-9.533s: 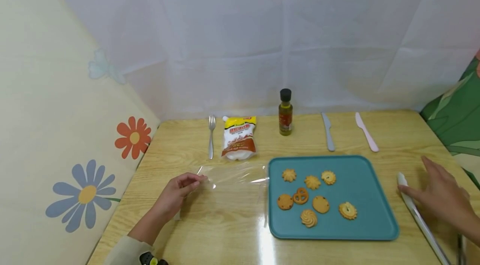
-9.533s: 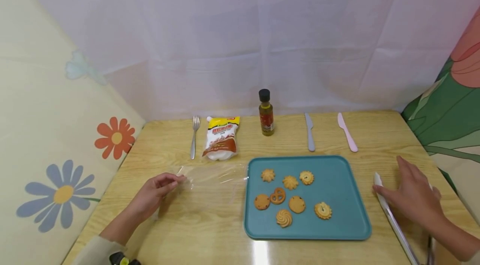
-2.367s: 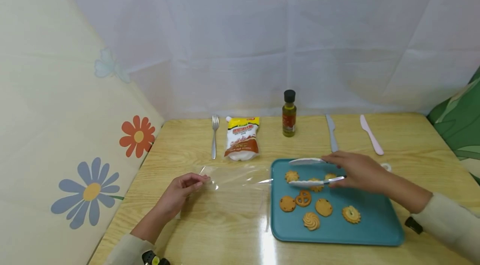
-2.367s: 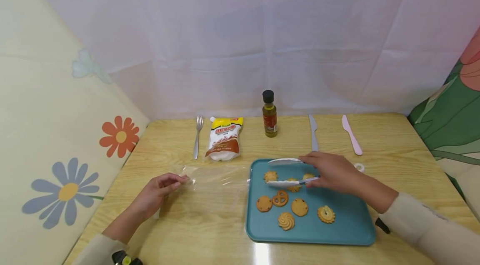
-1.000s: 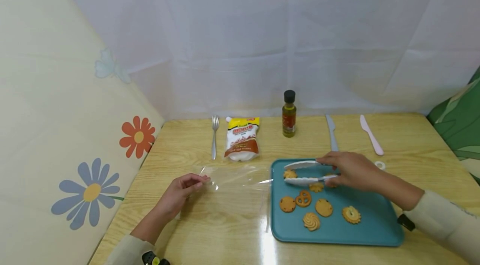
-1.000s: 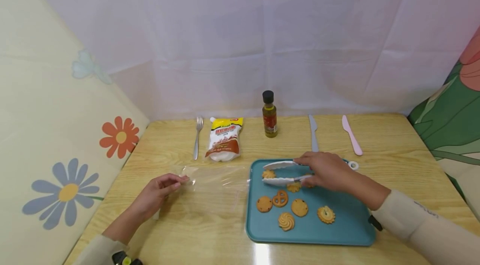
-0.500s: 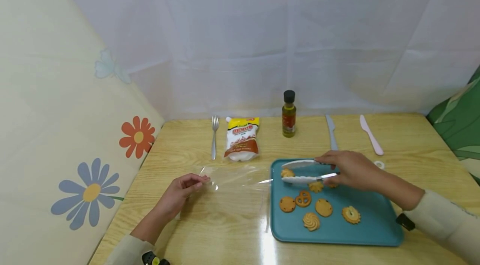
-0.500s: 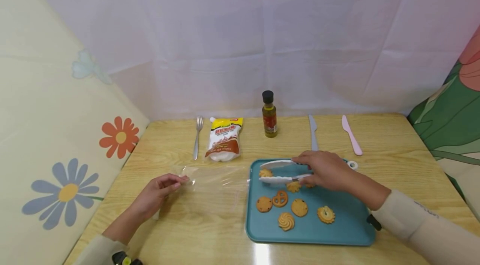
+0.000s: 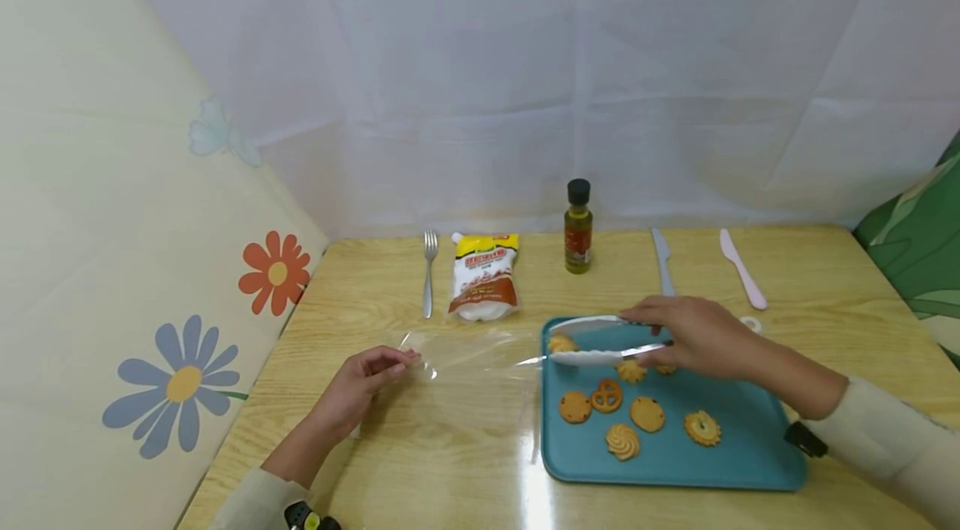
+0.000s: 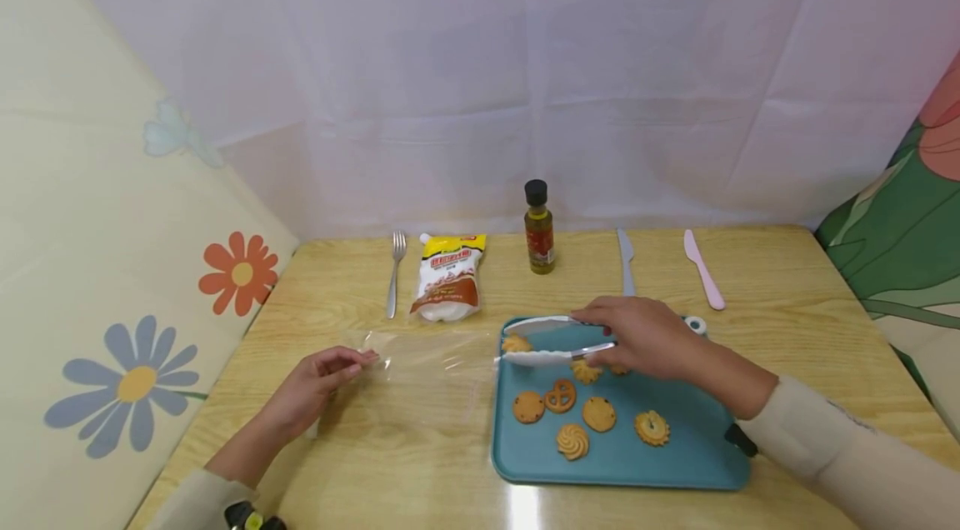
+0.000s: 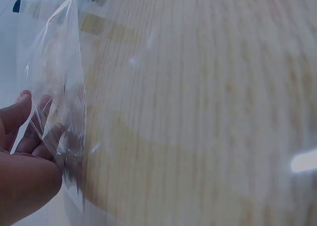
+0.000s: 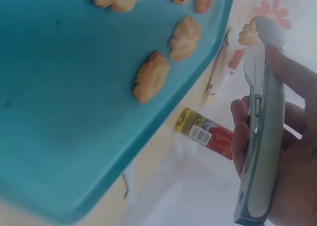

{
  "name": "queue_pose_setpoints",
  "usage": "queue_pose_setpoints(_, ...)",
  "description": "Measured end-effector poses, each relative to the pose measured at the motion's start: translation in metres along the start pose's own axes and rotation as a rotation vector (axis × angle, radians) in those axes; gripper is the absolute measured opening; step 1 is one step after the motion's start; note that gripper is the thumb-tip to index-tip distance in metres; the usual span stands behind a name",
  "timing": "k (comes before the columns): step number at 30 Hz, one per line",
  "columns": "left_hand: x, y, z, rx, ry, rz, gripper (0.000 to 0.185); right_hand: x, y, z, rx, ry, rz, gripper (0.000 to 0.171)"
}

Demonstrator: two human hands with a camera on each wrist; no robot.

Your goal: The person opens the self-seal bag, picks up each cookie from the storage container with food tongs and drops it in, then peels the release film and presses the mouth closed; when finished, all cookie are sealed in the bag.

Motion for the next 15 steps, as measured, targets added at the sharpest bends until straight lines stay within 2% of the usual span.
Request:
queue_pose_setpoints(5, 0.002, 0.0, 0.0, 0.011, -0.015, 0.001, 0.02, -0.011, -0.001, 0.008, -0.002, -0.019, 0.019, 0.059)
queue_pose_setpoints(15, 0.001, 0.0, 0.0, 0.01, -0.018, 0.001, 0.02, -0.029, 0.012, 0.027, -0.026, -0.078, 0.055, 0.062)
Point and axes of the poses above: each hand's wrist, its own z-axis towards the middle knuckle, its own y-axis out of the palm, x = y × z, the point moved 3 cm from there along z, towards the middle knuckle, and after that the axes turned 2 degrees about -z, right-handed, at the moved point
